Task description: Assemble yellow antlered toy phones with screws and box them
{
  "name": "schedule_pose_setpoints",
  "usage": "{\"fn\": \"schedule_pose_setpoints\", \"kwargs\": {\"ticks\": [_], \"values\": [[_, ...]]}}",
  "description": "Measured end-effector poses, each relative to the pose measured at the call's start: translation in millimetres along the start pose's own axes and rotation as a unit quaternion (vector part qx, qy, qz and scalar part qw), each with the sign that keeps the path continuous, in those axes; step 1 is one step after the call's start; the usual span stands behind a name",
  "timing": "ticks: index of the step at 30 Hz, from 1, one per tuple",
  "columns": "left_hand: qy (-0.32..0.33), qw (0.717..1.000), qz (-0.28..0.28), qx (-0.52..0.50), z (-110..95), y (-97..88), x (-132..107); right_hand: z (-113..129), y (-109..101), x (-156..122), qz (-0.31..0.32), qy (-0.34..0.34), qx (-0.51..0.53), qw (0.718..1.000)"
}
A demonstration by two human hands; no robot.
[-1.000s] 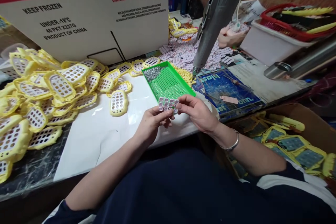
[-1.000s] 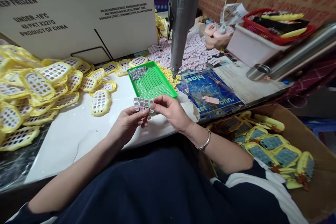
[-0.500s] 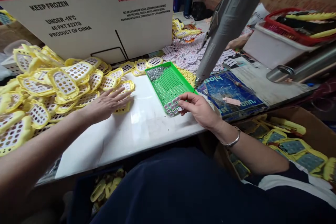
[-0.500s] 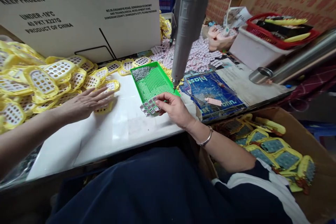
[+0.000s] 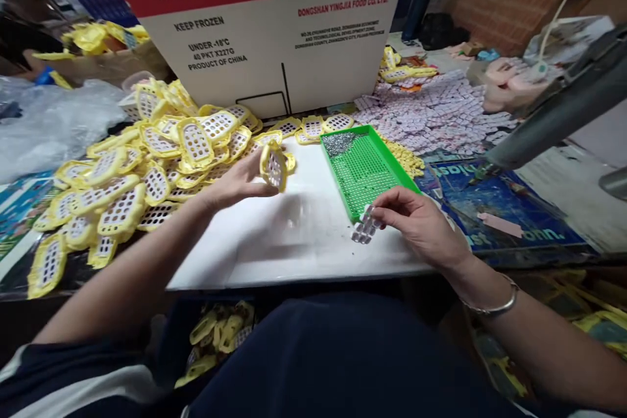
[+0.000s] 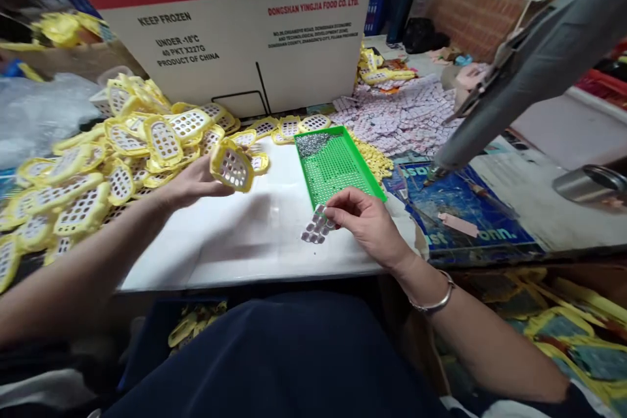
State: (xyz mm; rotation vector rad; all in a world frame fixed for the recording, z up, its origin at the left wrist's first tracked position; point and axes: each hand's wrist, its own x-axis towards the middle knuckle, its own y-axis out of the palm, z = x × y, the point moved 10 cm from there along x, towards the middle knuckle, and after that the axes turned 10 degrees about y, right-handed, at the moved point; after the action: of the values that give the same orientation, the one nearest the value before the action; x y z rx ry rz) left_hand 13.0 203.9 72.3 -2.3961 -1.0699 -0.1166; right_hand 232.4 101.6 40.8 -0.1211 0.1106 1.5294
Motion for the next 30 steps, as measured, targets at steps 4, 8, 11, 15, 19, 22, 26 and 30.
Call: {"fn": "schedule_pose_setpoints", "kwargs": {"ticks": [4, 8, 11, 15, 19, 22, 26, 30], "values": [[-0.049, 0.914, -0.094, -0.391, 4, 51.0, -26, 11, 21, 2, 0.035, -0.011, -0.008, 0.999], [-0.058, 0.844, -0.150, -0.512, 1, 91.6, -47, 29, 42, 1, 0.067, -0.045, -0.003, 0.997], [-0.040, 0.840, -0.217, -0.496, 0, 93.4, -59, 35, 52, 3, 0.082, -0.049, -0.016, 0.995], [-0.047, 0.850, -0.234, -0.469, 3, 97.8, -65, 30, 64, 6, 0.110, -0.035, -0.023, 0.993], [-0.088, 0.826, -0.190, -0.523, 7, 117.9, -64, 35, 77, 5, 0.116, -0.076, -0.083, 0.987], [-0.135, 0.802, -0.168, -0.557, 9, 132.8, -66, 44, 84, 3, 0.104, -0.129, -0.176, 0.970], [-0.152, 0.767, -0.191, -0.594, 7, 135.9, -67, 64, 85, -11, 0.079, -0.269, -0.245, 0.928], [-0.159, 0.734, -0.219, -0.623, 6, 132.7, -68, 77, 82, -46, 0.075, -0.462, -0.241, 0.850]]}}
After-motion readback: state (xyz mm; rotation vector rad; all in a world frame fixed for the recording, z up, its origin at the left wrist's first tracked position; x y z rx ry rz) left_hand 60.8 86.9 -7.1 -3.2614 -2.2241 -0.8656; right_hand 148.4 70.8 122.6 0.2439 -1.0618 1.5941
